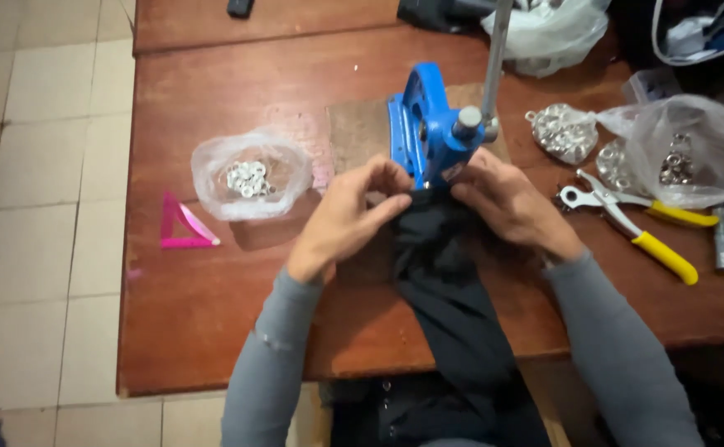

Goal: Attaching metal eyelets to a black fabric garment using a manual press and marking tools.

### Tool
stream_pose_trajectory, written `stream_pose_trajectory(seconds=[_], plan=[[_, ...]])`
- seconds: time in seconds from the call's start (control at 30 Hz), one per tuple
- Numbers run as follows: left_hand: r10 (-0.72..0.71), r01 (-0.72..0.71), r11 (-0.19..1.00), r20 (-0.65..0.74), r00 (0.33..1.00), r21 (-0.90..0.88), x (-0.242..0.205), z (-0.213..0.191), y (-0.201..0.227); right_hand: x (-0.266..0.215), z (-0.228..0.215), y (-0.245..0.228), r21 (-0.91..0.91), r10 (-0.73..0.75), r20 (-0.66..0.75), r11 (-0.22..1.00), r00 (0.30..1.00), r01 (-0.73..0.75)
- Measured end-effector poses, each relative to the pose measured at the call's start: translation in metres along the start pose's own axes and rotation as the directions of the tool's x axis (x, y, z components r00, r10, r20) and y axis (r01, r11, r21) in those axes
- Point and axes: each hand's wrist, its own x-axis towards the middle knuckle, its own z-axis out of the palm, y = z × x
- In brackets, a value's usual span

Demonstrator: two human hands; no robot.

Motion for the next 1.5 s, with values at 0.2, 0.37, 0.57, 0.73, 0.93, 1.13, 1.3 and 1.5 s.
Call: stream_pose_trajectory(seconds=[0.2, 0.37, 0.57, 0.73, 0.93, 1.13, 1.3, 1.5], plan=[[0.095, -0.082, 0.987, 0.088, 0.992, -0.141, 0.009, -0.008, -0.002, 0.003, 0.0, 0.023, 0.093, -0.047, 0.03, 0.995, 0.998, 0.044], [0.089, -0.069, 0.948, 0.05, 0.995, -0.312, 0.032, -0.005, -0.031, 0.022, 0.006, 0.046, 0.141, 0.045, -0.043, 0.989, 0.998, -0.038], [-0.082, 0.087, 0.86, 0.034, 0.996, -0.502, 0.047, -0.012, -0.059, 0.036, 0.011, 0.063, 0.291, 0.14, -0.021, 0.948, 0.99, -0.128], [-0.021, 0.05, 0.973, 0.127, 0.992, -0.227, 0.032, -0.023, -0.03, 0.028, -0.004, -0.004, 0.089, 0.447, 0.127, 0.884, 0.885, -0.459], [0.119, -0.126, 0.987, -0.077, 0.99, -0.098, 0.061, -0.024, -0.037, 0.037, -0.005, 0.022, 0.317, -0.031, -0.035, 0.947, 0.999, 0.041], [0.255, -0.161, 0.955, -0.414, 0.874, 0.249, 0.089, 0.003, -0.056, 0.065, 0.008, 0.021, -0.173, -0.274, -0.338, 0.958, 0.9, 0.227], [0.352, -0.164, 0.905, -0.473, 0.808, 0.393, 0.039, 0.008, -0.027, 0.023, -0.003, -0.034, -0.041, 0.047, -0.489, 0.996, 0.871, -0.077], [0.128, 0.022, 0.958, -0.495, 0.859, 0.286, -0.023, 0.034, 0.019, -0.011, -0.006, -0.043, -0.073, 0.265, -0.212, 0.955, 0.94, -0.286]])
